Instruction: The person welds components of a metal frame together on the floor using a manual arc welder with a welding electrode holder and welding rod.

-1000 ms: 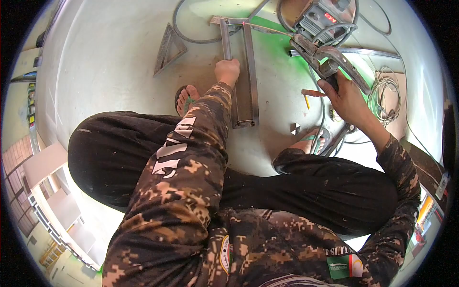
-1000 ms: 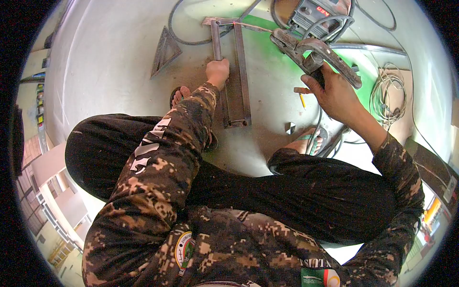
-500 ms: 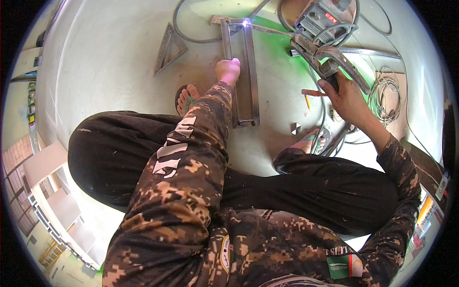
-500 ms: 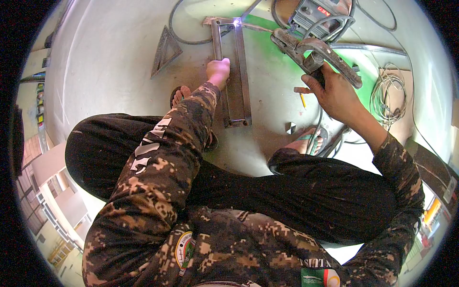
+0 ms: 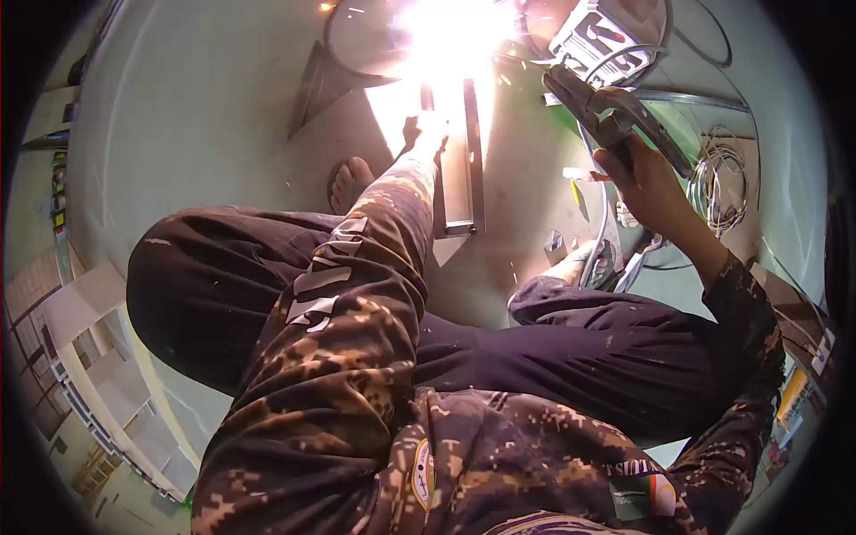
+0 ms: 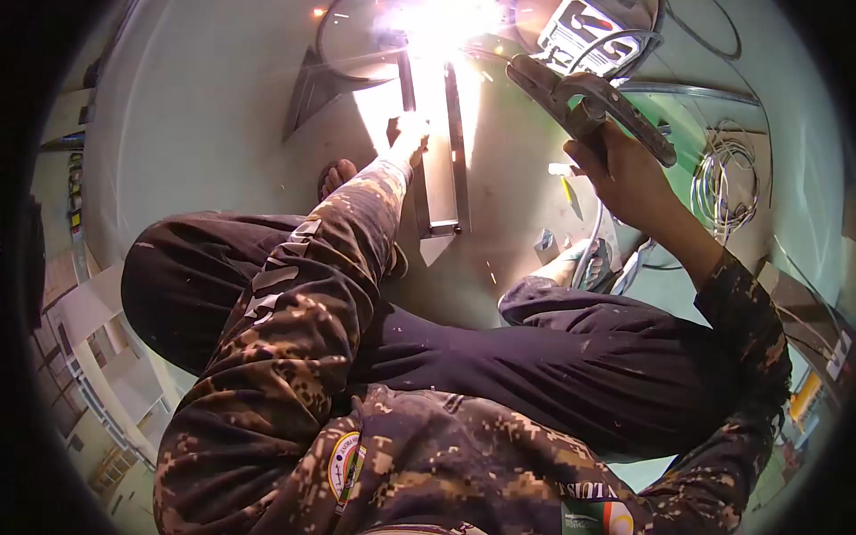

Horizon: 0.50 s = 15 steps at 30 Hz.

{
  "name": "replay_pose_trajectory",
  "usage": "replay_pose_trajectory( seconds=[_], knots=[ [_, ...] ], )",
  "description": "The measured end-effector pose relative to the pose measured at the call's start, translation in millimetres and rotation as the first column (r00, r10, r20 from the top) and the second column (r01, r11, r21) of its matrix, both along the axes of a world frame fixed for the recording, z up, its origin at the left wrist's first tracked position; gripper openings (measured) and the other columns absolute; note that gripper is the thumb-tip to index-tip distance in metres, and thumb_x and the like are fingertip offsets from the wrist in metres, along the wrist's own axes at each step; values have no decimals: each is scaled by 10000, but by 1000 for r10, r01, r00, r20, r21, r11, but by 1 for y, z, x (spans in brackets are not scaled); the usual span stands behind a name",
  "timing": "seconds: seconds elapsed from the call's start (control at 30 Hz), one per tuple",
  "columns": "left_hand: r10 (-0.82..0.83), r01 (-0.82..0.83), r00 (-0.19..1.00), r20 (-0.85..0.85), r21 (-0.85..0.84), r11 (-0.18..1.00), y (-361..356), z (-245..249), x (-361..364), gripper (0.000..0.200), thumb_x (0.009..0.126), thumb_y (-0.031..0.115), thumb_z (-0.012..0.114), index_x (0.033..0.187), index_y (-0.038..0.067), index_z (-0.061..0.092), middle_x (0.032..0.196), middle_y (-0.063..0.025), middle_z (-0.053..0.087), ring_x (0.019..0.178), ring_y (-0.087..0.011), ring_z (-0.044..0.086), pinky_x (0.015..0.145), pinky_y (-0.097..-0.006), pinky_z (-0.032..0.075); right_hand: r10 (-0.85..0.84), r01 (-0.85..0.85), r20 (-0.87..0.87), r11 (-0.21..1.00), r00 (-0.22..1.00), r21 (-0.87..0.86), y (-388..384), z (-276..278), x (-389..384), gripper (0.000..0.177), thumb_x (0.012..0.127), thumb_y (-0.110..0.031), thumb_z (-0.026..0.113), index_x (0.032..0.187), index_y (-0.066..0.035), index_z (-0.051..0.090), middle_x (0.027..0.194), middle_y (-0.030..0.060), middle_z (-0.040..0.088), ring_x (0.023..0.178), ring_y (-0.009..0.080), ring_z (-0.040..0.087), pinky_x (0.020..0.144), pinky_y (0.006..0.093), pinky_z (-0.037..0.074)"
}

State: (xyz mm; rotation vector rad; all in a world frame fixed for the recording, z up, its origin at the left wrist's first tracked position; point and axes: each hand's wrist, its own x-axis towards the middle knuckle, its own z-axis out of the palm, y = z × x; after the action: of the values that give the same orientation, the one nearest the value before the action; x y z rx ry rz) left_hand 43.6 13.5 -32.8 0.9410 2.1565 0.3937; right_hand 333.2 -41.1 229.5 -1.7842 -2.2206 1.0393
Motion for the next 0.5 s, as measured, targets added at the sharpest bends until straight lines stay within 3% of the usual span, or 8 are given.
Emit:
replay_pose_trajectory(
  seconds=[0.1, 0.13, 0.2, 0.23, 0.27, 0.33, 0.5],
  knots=[
    [-14, 14, 1000, -19, -19, 1000, 5, -4, 1, 389, 850, 323, 582, 934, -28, 726, 964, -255, 699, 963, -354, 694, 801, -435, 560, -21, 19, -69, 999, 997, -30, -1, -3, 1, 362, 980, -315, 568, 1107, 22, 526, 869, 195, 689, 821, 313, 712, 740, 427, 511],
    [-22, 21, 999, -35, -26, 999, 6, -5, 0, 385, 851, 322, 585, 935, -26, 727, 969, -255, 699, 968, -355, 693, 803, -435, 560, 43, -79, 194, 981, 980, 180, -3, -5, 3, 355, 985, -305, 563, 1101, 28, 520, 870, 206, 687, 825, 336, 711, 718, 437, 515],
    [-45, 42, 997, -63, -38, 998, 9, -9, -1, 379, 851, 320, 591, 937, -22, 729, 980, -255, 699, 976, -356, 693, 805, -436, 561, -63, 63, -3, 998, 998, 28, -2, -1, -2, 377, 979, -317, 569, 1094, 40, 524, 860, 230, 681, 823, 388, 693, 711, 458, 512],
    [-45, 42, 997, -63, -43, 998, 10, -12, -1, 375, 851, 319, 594, 939, -20, 730, 986, -255, 699, 981, -357, 692, 807, -436, 561, -65, 65, 4, 996, 998, 66, 0, -1, -1, 397, 972, -328, 576, 1088, 50, 529, 850, 251, 675, 816, 426, 675, 712, 469, 510],
    [28, -32, 995, 97, 47, 998, 4, -16, -4, 392, 813, 328, 617, 918, -34, 726, 987, -285, 681, 993, -406, 668, 846, -445, 535, -65, 65, 6, 996, 998, 66, 2, -2, 0, 397, 972, -328, 576, 1088, 50, 529, 850, 251, 675, 816, 426, 675, 712, 469, 510],
    [77, -77, 992, 100, -7, 997, 3, 11, 1, 410, 805, 329, 596, 914, -46, 720, 983, -291, 679, 987, -424, 663, 872, -463, 518, -71, 66, 64, 995, 995, 81, 3, -5, 2, 403, 968, -334, 584, 1089, 48, 535, 851, 256, 675, 816, 431, 670, 721, 470, 510],
    [56, -58, 995, 80, 20, 998, 4, 18, 2, 423, 796, 322, 582, 908, -66, 709, 970, -302, 676, 988, -427, 661, 882, -456, 516, -33, 29, 43, 996, 999, 90, 3, 1, 2, 401, 973, -328, 581, 1090, 52, 534, 882, 255, 681, 844, 425, 674, 728, 475, 511]
  ],
)
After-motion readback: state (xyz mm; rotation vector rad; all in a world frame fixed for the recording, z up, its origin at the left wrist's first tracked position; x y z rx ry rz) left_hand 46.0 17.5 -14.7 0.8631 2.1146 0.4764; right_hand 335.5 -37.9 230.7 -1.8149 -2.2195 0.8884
